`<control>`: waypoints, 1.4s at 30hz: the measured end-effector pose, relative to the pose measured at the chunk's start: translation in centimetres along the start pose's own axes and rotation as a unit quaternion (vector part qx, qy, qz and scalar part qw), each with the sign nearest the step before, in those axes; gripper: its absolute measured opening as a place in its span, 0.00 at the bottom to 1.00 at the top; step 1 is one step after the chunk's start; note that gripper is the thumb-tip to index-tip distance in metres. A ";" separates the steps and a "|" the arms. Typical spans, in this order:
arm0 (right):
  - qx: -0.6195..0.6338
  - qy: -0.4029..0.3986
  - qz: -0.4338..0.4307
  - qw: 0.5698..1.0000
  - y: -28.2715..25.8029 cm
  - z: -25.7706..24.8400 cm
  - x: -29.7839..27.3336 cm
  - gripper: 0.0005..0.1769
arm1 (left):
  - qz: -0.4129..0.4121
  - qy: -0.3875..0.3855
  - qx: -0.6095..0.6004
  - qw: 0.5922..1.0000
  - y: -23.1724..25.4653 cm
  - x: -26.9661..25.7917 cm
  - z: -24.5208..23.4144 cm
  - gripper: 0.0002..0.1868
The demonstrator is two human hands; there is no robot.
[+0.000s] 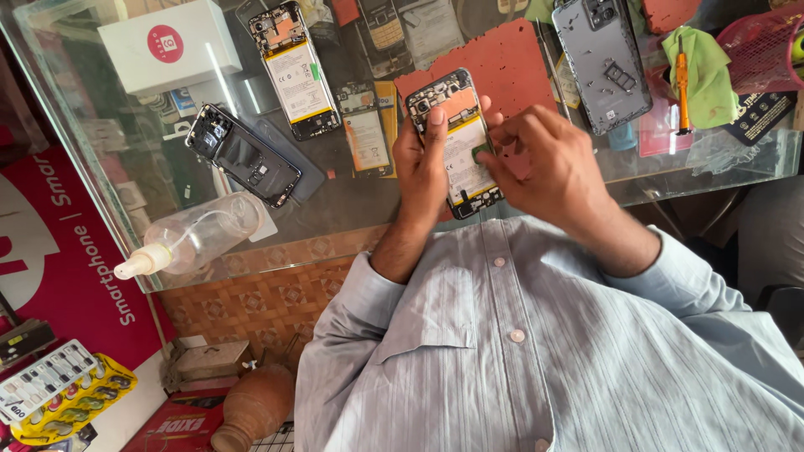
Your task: The person repairs a mobile phone by removing the back cover and disconnecting internal components with a tool.
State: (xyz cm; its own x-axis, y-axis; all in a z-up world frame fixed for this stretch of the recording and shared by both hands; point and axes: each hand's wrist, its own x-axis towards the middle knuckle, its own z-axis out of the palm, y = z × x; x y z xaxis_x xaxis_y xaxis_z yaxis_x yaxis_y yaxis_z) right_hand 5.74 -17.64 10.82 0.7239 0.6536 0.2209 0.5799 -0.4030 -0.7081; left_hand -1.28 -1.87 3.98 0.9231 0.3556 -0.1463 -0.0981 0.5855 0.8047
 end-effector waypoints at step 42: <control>0.006 0.019 -0.059 0.998 3.9 3.6 -1.4 0.11 | 0.089 0.056 0.125 0.987 -1.1 0.6 0.2 0.15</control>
State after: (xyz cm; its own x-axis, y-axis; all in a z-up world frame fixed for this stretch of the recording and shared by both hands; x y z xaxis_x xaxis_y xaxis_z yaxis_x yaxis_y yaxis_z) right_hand 5.64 -17.82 5.36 0.6648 0.6708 0.3289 0.6574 -0.3162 -0.6839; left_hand -0.54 -2.44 3.08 0.8507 0.5240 -0.0409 -0.1477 0.3131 0.9382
